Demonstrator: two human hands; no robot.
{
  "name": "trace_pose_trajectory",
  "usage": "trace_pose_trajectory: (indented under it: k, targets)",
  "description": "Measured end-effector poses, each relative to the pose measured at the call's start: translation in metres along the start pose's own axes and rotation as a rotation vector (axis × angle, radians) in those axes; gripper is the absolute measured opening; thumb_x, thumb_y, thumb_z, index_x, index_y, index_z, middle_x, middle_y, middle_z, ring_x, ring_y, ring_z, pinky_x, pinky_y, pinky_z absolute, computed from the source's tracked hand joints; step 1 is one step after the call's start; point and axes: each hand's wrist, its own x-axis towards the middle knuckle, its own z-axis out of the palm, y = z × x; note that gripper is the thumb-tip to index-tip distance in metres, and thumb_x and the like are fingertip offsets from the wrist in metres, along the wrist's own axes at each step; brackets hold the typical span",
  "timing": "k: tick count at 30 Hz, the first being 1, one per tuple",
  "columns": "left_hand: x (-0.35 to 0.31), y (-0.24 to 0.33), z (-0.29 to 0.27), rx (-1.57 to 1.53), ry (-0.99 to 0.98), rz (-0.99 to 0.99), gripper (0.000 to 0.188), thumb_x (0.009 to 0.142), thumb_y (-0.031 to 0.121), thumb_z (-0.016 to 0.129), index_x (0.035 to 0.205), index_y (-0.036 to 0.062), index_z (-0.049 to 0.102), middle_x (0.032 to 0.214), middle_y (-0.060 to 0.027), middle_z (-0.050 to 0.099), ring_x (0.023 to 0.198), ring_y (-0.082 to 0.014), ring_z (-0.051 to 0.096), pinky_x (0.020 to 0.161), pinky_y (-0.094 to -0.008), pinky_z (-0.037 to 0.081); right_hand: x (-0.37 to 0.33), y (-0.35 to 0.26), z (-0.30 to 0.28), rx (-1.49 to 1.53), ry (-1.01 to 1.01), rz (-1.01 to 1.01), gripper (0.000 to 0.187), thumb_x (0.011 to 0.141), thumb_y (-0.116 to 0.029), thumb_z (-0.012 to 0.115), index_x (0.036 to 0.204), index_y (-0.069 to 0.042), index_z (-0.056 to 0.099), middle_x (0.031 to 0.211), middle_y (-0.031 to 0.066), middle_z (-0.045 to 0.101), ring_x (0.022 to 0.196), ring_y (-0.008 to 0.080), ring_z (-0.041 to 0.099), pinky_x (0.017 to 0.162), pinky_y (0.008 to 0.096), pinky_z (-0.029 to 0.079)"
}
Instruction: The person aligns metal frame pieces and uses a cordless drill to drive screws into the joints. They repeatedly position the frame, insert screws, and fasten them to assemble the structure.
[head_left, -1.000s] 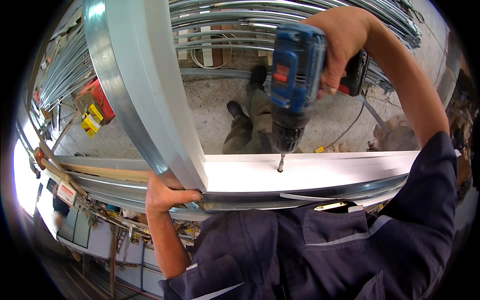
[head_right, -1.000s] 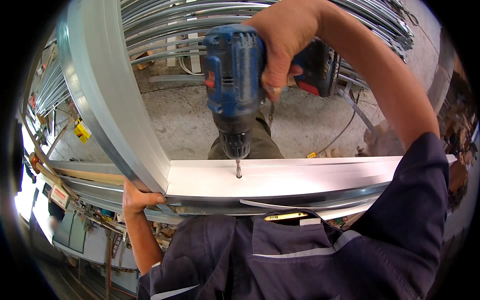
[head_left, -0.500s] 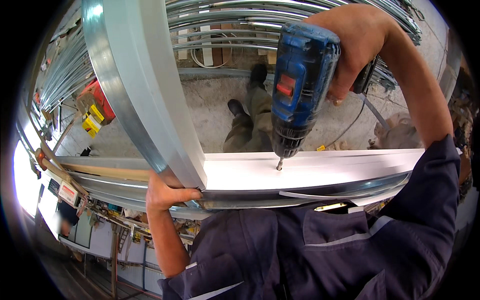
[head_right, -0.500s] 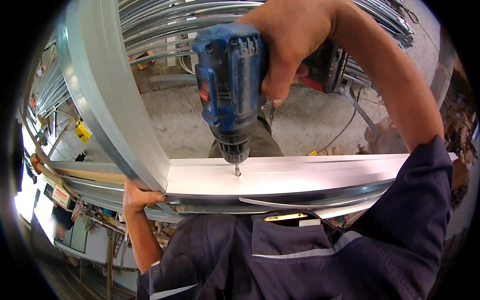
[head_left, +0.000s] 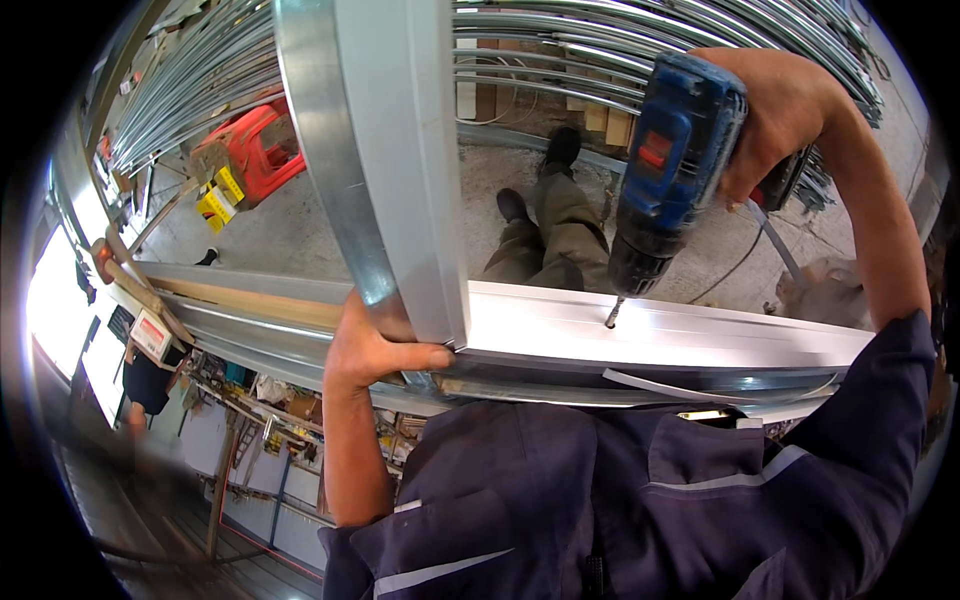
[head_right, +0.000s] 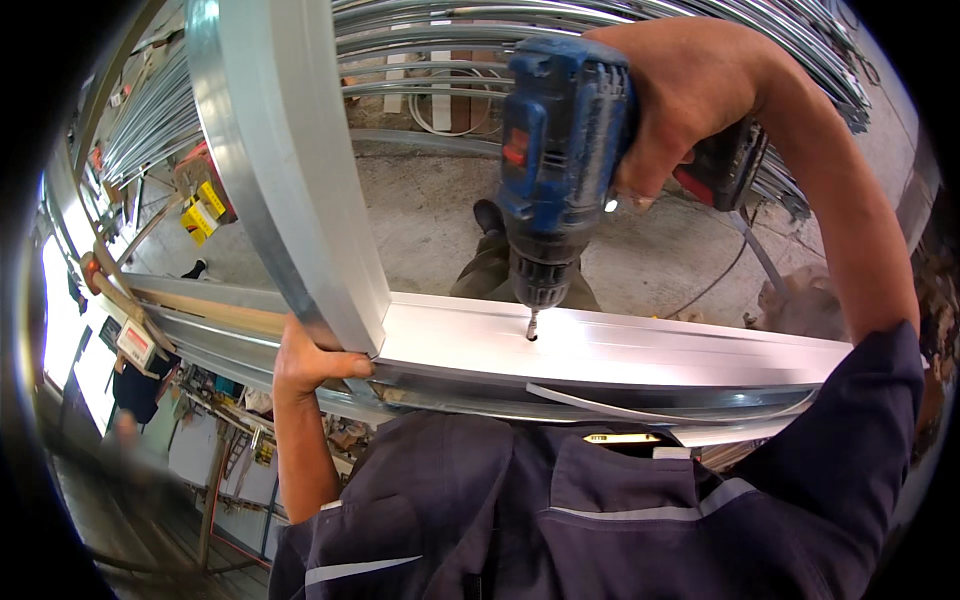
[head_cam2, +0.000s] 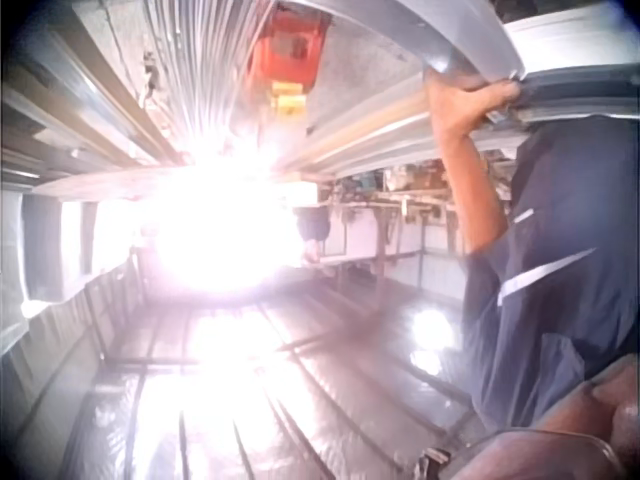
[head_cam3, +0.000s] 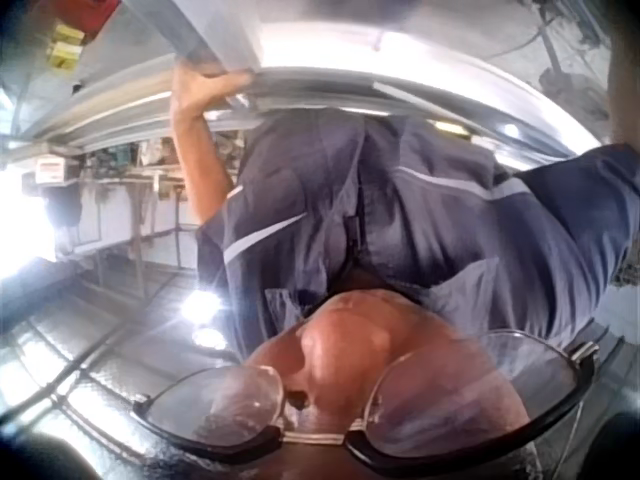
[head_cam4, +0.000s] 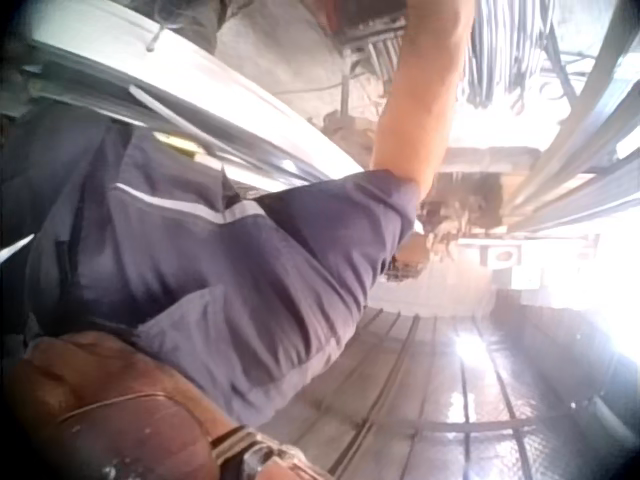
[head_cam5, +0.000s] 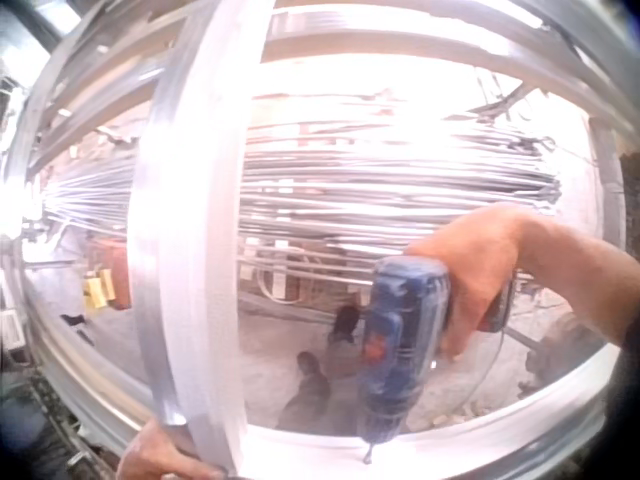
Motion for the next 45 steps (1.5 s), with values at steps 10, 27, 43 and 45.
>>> trace_pose_trajectory:
  k: [10,27,43,45]
  targets:
    - [0.001,-0.005,-0.004,0.039,-0.031,0.048,0.071,0.056,0.012,0.093,0.117,-0.0041,0.061,0.099,-0.0083,0.068,0.093,-0.0176,0.065,0.086,-0.0337,0.052,0.002,-0.023,-0.001,0.196,-0.038,0.122,0.075,0.051,-0.013,0.09,0.12,0.002,0.065,0.094,0.0202,0.073,0.073,0.0253,0.072,0.067,0.0334,0.06]
    - [0.003,-0.005,0.005,-0.064,0.025,0.106,0.07,0.054,0.009,0.093,0.115,-0.0053,0.061,0.092,-0.0082,0.069,0.088,-0.0176,0.067,0.081,-0.0338,0.054,0.0,-0.032,-0.011,0.211,-0.099,0.297,0.066,0.051,-0.018,0.095,0.107,0.003,0.067,0.084,0.0174,0.074,0.067,0.0241,0.074,0.066,0.038,0.06]
    - [-0.005,-0.013,0.001,0.05,0.055,0.1,0.078,0.057,0.013,0.094,0.123,-0.0062,0.056,0.108,-0.0132,0.068,0.099,-0.0195,0.065,0.088,-0.0344,0.053,0.004,-0.009,-0.009,0.241,-0.145,0.063,0.068,0.048,-0.018,0.096,0.108,0.002,0.07,0.09,0.02,0.074,0.072,0.0274,0.074,0.069,0.0364,0.06]
    - [-0.006,-0.014,0.002,0.062,0.073,0.13,0.078,0.058,0.012,0.094,0.124,-0.0062,0.055,0.108,-0.0131,0.067,0.099,-0.0197,0.066,0.088,-0.0344,0.053,0.002,-0.005,-0.009,0.209,-0.162,-0.006,0.069,0.05,-0.015,0.095,0.111,0.004,0.069,0.089,0.0214,0.074,0.069,0.0278,0.074,0.067,0.0361,0.061]
